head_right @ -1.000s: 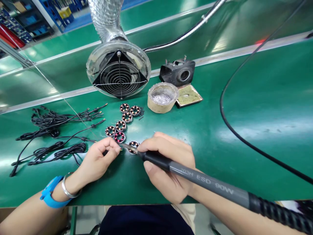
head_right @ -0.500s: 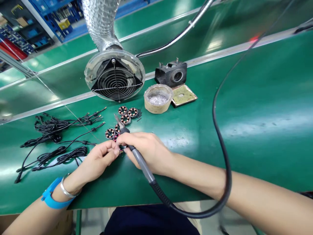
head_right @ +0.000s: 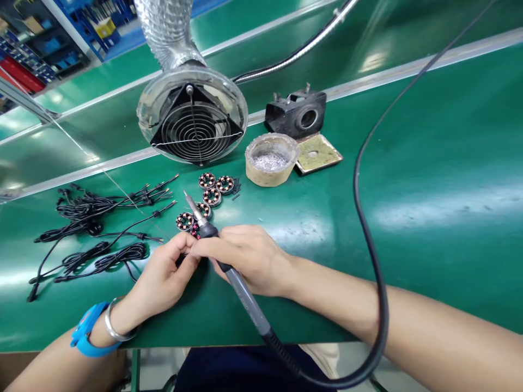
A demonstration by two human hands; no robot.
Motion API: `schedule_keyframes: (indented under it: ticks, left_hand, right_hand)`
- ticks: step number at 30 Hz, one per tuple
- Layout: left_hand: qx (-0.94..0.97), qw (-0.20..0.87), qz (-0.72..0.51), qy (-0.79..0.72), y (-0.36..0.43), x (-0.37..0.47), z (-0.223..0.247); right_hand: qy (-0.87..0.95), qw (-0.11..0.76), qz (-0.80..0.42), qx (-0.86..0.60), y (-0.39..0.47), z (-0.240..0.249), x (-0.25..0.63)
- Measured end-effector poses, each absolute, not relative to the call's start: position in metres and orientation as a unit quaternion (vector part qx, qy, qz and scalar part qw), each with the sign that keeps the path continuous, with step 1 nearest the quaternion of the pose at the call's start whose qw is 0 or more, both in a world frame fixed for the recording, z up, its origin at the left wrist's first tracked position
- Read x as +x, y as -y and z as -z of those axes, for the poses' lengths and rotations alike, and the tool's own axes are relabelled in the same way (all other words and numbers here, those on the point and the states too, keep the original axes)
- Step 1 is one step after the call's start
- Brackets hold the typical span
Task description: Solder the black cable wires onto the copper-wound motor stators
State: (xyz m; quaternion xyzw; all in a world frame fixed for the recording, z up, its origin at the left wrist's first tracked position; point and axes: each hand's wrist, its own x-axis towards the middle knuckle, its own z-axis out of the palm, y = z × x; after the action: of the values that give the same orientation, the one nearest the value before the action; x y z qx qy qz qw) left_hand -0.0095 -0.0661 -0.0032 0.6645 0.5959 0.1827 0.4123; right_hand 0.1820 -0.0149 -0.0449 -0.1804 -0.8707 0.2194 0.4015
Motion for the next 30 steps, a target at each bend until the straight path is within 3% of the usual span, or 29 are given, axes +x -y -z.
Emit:
schedule_keyframes:
  ticks: [5, 11, 21, 27, 30]
  left_hand:
    - [0.652, 0.439, -0.184, -0.591, 0.064, -0.011, 0.003]
    - [0.601, 0.556, -0.181, -0.545, 0.061, -0.014, -0.002]
    - [0.625, 0.538, -0.151, -0.545, 0.061, -0.017, -0.003]
    - [0.715, 0.397, -0.101, -0.566, 0.064, -0.013, -0.019]
    - [0.700, 0.426, -0.115, -0.561, 0.065, -0.013, -0.019]
  right_hand:
    - [0.873, 0.399, -0.210, -0.184, 0.015, 0.046, 0.183]
    - [0.853, 0.416, -0.255, -0.184, 0.009, 0.041, 0.181]
    - [0.846, 0.428, -0.289, -0.137, 0.009, 0.034, 0.180]
    - [0.854, 0.411, -0.271, -0.171, 0.013, 0.032, 0.182]
    - [0.850, 0.407, -0.275, -0.192, 0.017, 0.028, 0.181]
